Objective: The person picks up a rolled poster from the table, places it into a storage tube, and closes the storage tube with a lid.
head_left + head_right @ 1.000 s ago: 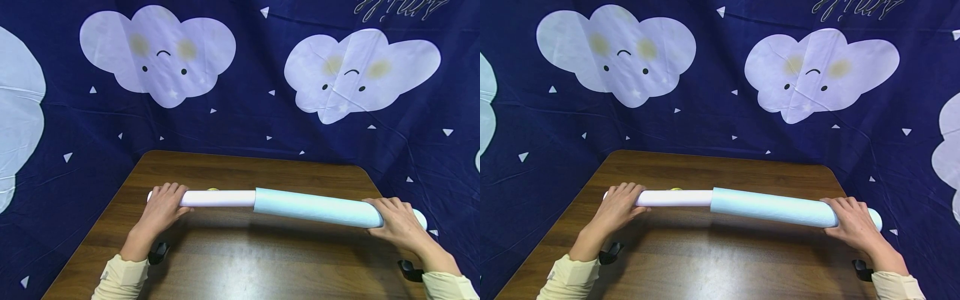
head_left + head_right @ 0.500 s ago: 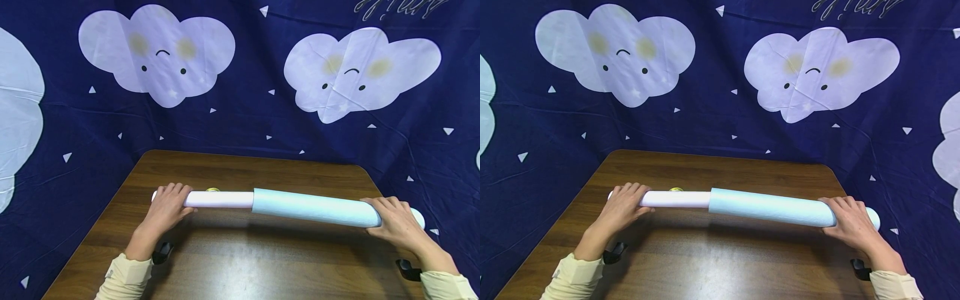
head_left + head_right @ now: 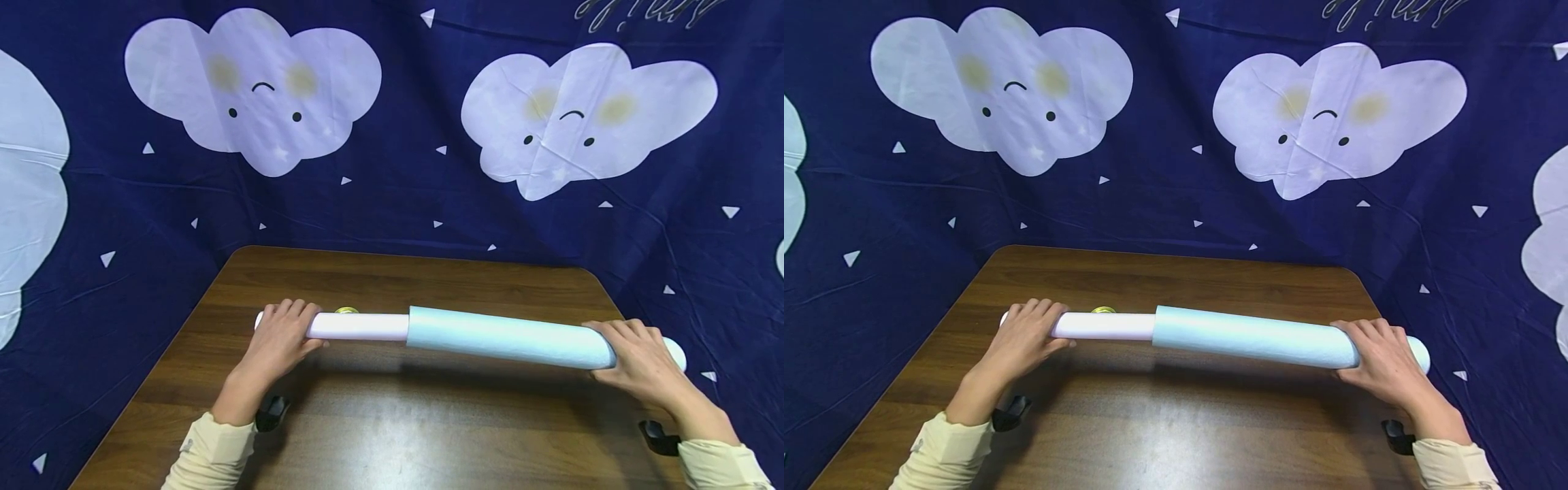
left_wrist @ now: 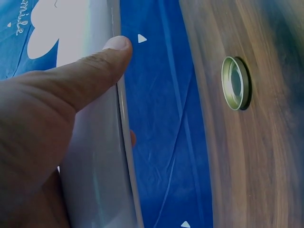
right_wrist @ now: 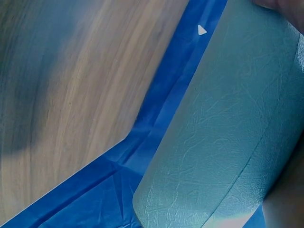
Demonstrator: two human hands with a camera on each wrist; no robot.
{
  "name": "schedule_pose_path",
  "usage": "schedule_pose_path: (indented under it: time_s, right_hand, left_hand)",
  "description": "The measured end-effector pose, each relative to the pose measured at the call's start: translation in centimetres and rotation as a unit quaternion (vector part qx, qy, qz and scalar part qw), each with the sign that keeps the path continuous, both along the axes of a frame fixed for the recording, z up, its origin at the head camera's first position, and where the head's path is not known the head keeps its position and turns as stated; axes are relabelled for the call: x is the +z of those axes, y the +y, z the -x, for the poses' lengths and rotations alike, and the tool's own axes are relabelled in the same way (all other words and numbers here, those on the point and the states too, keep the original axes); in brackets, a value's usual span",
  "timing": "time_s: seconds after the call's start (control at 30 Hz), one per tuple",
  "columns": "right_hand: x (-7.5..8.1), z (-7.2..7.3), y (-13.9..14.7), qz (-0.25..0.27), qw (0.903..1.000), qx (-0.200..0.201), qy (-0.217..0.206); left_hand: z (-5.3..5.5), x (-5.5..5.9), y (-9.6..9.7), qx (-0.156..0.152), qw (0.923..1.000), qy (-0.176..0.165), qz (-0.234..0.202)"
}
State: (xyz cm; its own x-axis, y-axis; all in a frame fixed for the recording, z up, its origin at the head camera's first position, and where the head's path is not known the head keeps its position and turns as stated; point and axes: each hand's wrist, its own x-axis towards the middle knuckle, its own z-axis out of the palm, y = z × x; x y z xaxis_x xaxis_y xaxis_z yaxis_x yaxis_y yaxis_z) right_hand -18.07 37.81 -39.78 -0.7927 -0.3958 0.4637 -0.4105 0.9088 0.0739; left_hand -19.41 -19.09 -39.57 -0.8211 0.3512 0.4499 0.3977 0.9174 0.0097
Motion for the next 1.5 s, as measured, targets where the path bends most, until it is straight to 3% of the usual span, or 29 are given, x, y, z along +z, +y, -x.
schedule_pose_path:
  time_s: [1.5]
  right_hand:
    - [-0.5, 0.6, -2.2, 0.01, 0.9999, 0.006, -0.001]
  left_hand:
    - [0.3, -0.3, 3.3, -0.02, 0.9996, 0.016, -0.011]
